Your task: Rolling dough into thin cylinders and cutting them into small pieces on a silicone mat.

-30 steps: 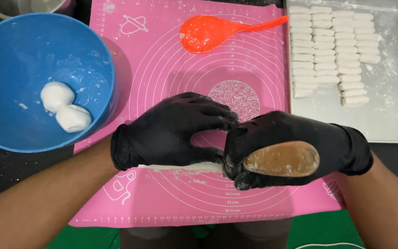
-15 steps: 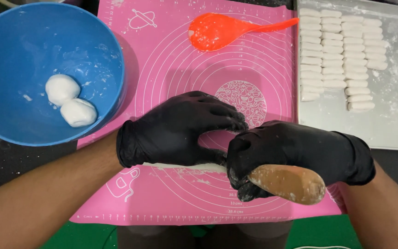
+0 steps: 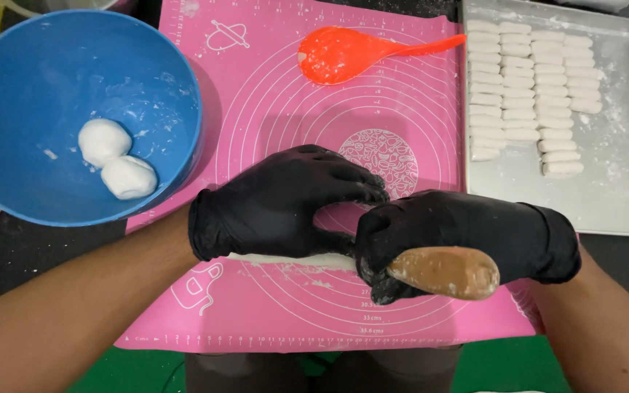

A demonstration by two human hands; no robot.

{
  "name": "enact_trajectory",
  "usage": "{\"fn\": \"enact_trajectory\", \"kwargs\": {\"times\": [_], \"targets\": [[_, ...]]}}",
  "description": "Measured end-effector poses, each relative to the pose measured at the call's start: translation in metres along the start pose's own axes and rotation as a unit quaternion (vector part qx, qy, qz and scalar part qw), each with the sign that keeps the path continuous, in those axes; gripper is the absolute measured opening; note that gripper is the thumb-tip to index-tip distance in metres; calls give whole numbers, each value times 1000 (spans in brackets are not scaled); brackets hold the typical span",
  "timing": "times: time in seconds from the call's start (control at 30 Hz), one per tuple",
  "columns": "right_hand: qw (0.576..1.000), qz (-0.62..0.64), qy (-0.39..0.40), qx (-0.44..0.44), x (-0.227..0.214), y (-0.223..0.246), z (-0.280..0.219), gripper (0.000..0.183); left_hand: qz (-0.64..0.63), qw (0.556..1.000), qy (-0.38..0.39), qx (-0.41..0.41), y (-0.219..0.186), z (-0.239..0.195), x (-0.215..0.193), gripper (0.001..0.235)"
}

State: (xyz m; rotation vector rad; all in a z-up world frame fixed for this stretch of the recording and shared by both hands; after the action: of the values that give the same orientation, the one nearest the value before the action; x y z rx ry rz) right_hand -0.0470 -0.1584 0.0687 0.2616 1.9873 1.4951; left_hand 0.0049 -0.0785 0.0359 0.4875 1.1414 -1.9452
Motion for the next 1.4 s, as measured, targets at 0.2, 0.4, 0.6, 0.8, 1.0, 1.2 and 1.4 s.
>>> {"fn": "enact_trajectory", "kwargs": {"times": [0.2, 0.4, 0.6, 0.8, 1.0, 1.2, 1.4], "targets": [[1000, 25, -6, -10, 0, 0, 0, 16, -9, 1000, -15, 1, 1, -3, -3, 52], [1000, 0, -20, -15, -14, 5, 2, 13, -16, 999, -34, -12, 2, 2, -13, 49], [988, 47, -148, 3, -36, -27, -16, 21, -12, 996, -78, -46, 7, 0, -18, 30], [960, 124, -247, 39, -29, -37, -12, 20, -90, 979, -168, -70, 8, -8, -34, 26], [968, 198, -151, 46, 2, -37, 3, 19, -171, 970, -161, -65, 13, -13, -30, 25], [973, 184, -128, 61, 10, -38, 5, 19, -169, 977, -118, -60, 18, -13, -19, 27], [986, 104, -122, 41, 8, -19, 15, 17, -175, 977, -100, -74, 21, -14, -15, 29]]}}
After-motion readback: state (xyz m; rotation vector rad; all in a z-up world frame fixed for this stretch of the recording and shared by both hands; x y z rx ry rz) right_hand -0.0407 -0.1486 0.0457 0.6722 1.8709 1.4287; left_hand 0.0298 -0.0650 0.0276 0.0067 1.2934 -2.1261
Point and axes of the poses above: each hand's wrist, its own z-axis towards the middle knuckle, its own x-axis out of the palm, y = z × x, the point moved 8 cm from there along z, towards the middle knuckle, and after that the axes turned 8 degrees about x, right-handed, at the moved point
